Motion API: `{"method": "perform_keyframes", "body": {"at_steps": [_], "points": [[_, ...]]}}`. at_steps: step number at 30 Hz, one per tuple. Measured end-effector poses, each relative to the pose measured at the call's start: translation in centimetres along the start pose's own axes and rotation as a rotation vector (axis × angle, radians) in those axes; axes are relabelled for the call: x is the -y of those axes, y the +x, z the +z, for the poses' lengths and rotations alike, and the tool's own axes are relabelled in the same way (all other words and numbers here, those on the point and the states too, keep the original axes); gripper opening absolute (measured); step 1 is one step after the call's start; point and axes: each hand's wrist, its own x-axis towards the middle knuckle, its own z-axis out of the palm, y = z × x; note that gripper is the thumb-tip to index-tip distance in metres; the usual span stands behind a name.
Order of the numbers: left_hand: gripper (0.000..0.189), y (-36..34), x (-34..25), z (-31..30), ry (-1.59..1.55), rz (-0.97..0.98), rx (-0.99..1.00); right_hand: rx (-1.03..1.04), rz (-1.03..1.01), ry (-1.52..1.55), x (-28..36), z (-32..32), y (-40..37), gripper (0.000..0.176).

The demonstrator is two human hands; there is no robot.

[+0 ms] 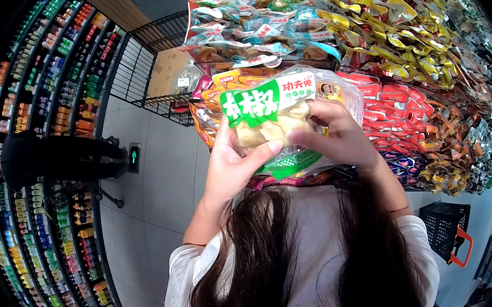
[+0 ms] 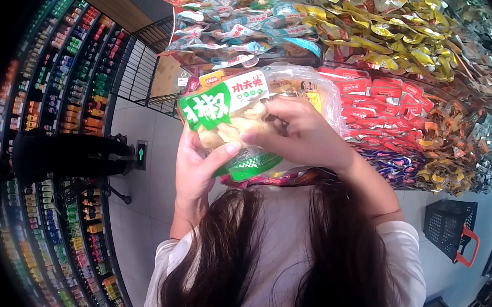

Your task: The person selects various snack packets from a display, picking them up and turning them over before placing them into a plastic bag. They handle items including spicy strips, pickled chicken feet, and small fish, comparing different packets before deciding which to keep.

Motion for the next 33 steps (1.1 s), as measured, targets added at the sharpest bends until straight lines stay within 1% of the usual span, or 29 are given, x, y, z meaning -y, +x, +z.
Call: {"method": "perform_keyframes", "body": {"at_steps": [1,3,4,5,6,7,9,11,13,20,22,23,25,26,28,33], "points": [[0.054,0.0,0.0,0.1,0.042,0.005,0.016,0.000,0.000,0.000,0.0,0.0,0.0,0.020],[0.054,0.0,0.2,0.0,0.036,0.014,0.022,-0.018,-0.018,0.042,-0.1,0.0,0.0,0.026],[0.054,0.0,0.2,0.0,0.031,0.022,0.028,-0.018,-0.018,0.041,0.2,-0.1,0.0,0.026],[0.054,0.0,0.1,0.0,0.031,0.023,0.028,-0.063,0.035,0.045,0.7,-0.4,0.0,0.027],[0.053,0.1,0.0,0.1,-0.065,0.000,0.002,-0.107,0.088,0.048,1.1,-0.6,-0.1,0.028],[0.052,0.1,-0.1,0.1,-0.161,-0.023,-0.023,-0.107,0.088,0.048,1.3,-0.9,-0.1,0.028],[0.051,0.2,-0.1,-0.2,-0.166,-0.029,0.008,-0.211,0.201,0.353,1.5,-1.4,-0.1,0.032],[0.050,0.2,-0.3,-0.4,-0.172,-0.036,0.038,-0.224,0.195,0.368,1.4,-2.0,-0.4,0.033],[0.048,0.2,-0.7,-0.5,-0.251,-0.073,0.056,-0.254,0.183,0.367,1.2,-2.4,-0.8,0.035],[0.048,0.2,-0.6,-1.0,-0.259,-0.059,0.056,-0.262,0.148,0.382,0.7,-2.7,-1.0,0.034],[0.048,0.2,-0.6,-1.0,-0.256,-0.055,0.051,-0.249,0.197,0.479,0.5,-2.9,-1.0,0.034],[0.048,0.2,-0.6,-0.9,-0.256,-0.054,0.051,-0.248,0.197,0.479,0.4,-2.9,-1.0,0.034],[0.049,0.2,-0.7,-0.7,-0.272,-0.080,0.029,-0.256,0.275,0.485,0.1,-3.0,-1.1,0.034],[0.049,0.2,-0.7,-0.7,-0.272,-0.080,0.029,-0.256,0.274,0.485,0.2,-2.9,-1.0,0.034],[0.050,0.2,-0.6,-0.8,-0.278,-0.077,0.025,-0.296,0.205,0.499,0.4,-2.5,-0.9,0.034],[0.051,0.2,-0.5,-0.9,-0.255,-0.072,0.018,-0.282,0.220,0.509,0.1,-2.7,-1.0,0.034]]}}
